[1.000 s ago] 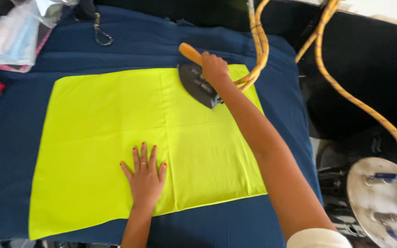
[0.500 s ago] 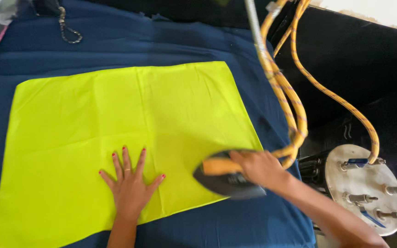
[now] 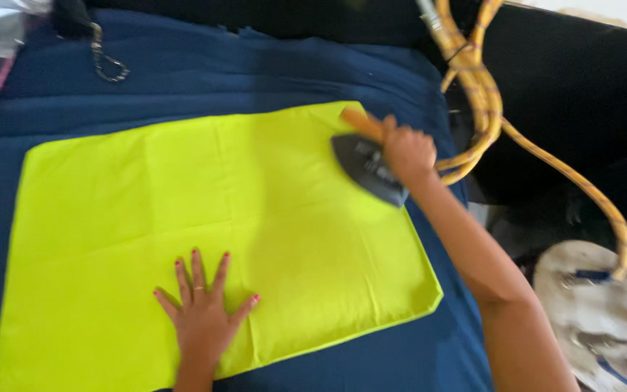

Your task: The person irons a bright green cloth laid on a padded ironing table, moving a steam iron across the fabric while smoothing it with the other hand. They lift and reposition the cloth, iron the other side, then fold it in half at the end.

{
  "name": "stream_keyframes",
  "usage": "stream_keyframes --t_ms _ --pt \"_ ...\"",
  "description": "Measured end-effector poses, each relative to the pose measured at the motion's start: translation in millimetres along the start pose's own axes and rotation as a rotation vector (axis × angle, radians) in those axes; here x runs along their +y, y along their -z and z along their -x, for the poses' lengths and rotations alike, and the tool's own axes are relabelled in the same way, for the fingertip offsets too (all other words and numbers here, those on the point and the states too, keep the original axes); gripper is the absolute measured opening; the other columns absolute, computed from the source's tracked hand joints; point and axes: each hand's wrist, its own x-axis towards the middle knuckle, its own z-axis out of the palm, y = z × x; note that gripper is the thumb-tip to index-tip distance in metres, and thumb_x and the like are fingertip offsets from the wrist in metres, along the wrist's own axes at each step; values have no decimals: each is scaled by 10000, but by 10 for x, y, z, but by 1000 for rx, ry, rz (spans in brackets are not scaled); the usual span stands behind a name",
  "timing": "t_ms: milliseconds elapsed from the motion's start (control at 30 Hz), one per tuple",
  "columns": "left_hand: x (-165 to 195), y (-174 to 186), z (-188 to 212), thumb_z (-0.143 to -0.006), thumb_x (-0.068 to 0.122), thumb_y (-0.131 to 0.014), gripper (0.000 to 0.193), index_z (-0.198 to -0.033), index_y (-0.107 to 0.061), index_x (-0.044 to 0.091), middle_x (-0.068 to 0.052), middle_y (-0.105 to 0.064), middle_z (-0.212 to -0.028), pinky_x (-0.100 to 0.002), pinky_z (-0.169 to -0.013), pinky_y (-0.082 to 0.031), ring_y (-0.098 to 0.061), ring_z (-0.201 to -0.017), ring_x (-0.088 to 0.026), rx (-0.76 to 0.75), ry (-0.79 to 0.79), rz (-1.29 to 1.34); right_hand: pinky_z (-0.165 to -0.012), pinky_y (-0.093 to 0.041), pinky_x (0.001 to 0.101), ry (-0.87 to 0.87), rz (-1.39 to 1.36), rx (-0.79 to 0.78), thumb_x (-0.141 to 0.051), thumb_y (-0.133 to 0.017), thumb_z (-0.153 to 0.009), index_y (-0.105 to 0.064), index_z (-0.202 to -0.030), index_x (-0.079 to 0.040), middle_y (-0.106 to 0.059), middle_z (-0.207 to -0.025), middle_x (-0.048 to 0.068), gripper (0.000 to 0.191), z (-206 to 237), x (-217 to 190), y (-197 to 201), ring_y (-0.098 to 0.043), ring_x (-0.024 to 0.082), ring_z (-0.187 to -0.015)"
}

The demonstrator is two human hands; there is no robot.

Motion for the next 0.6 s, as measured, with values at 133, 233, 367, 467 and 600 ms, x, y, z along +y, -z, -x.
stream_keyframes --t_ms 133,233,367,467,600 --pt "35 75 -22 -728 772 -555 927 -1527 -356 344 -138 -149 -1680 -829 -1084 -48 -91 -1543 -406 34 -3 -1 -670 -596 516 -172 -17 10 -153 -540 -943 -569 -1245 -58 -753 -927 212 318 -751 301 -244 -754 420 -806" --pt "54 118 -30 -732 759 -579 926 -1526 -365 334 -142 -170 -1668 -833 -1080 -49 -105 -1542 -403 13 14 5 -722 -589 541 -255 -54 8 -151 -524 -1037 -596 -1210 -49 -753 -945 226 213 -988 518 -326 -750 430 -861" --pt "68 135 -31 -726 745 -599 925 -1516 -379 318 -158 -180 -1662 -837 -1068 -51 -109 -1534 -421 -4 22 35 -703 -574 563 -191 22 43 -173 -581 -1023 -600 -1174 -69 -741 -914 228 185 -1015 704 -394 -736 451 -808" --pt "58 134 -11 -728 721 -619 920 -1515 -398 299 -168 -178 -1659 -843 -1064 -51 -111 -1534 -426 -19 19 39 -751 -561 562 -146 8 -36 -212 -655 -1002 -584 -1220 -53 -725 -1009 240 279 -948 766 -312 -721 462 -919" --pt "-11 138 -1 -783 666 -650 869 -1525 -417 278 -169 -169 -1675 -836 -1081 -51 -102 -1547 -431 7 -14 77 -879 -498 524 79 28 301 -411 -803 -860 -562 -1214 -25 -628 -1202 219 577 -755 623 -30 -590 417 -1154"
